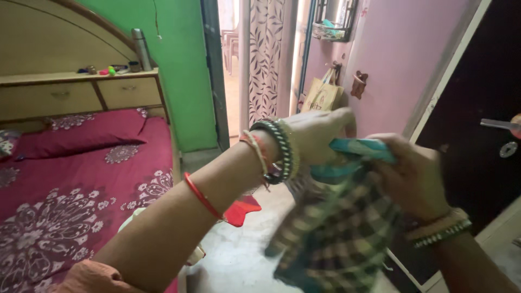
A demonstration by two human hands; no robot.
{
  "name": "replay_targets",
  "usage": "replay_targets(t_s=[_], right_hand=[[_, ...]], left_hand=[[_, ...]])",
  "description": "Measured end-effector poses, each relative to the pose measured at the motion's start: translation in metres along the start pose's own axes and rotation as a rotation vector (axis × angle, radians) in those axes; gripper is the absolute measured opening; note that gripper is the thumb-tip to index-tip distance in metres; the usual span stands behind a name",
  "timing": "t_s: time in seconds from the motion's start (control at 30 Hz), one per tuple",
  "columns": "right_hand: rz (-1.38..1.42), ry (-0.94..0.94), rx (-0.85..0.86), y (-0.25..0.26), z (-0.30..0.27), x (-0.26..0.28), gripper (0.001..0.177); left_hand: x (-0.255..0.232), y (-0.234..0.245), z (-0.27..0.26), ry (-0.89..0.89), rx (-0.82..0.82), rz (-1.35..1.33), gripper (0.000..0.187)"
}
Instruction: The person wraps toiletry bottles in a cloth on the bed, folds several towels and cloths, and places them into an open backpack along with a steel thermos. They then zip the backpack compartments closed.
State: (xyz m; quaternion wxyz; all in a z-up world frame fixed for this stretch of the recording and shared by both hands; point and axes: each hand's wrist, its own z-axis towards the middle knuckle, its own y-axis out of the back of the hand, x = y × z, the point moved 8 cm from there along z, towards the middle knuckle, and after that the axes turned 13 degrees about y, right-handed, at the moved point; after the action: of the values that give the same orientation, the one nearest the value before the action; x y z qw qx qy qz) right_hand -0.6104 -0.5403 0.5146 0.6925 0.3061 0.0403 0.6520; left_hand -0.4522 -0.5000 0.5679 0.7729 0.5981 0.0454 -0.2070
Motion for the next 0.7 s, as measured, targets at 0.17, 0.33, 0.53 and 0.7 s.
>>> replay_targets(t_s=[0.17,0.33,0.53,0.7], right_hand=[[-0.202,0.243,-0.227,0.028,0.004,0.034,0.012],[-0.437,0.297,-0.366,0.032,0.004,0.033,0.003],[-0.029,0.030,-0.590,0.050,0.010,-0.017,0.017],[-0.423,-0.162,-0.144,0.002,0.031,-0.039,0.032]], left_hand=[[0.043,-0.022,-0.005,-0.026,0.037,0.008,0.056],[0.088,-0.037,0.003,0.083,0.034,-0.002,0.072],[0.136,-0.047,0.003,0.029,0.158,0.006,0.037],[0.127,-0.040,0.041,-0.233,0.120,-0.631,0.024]])
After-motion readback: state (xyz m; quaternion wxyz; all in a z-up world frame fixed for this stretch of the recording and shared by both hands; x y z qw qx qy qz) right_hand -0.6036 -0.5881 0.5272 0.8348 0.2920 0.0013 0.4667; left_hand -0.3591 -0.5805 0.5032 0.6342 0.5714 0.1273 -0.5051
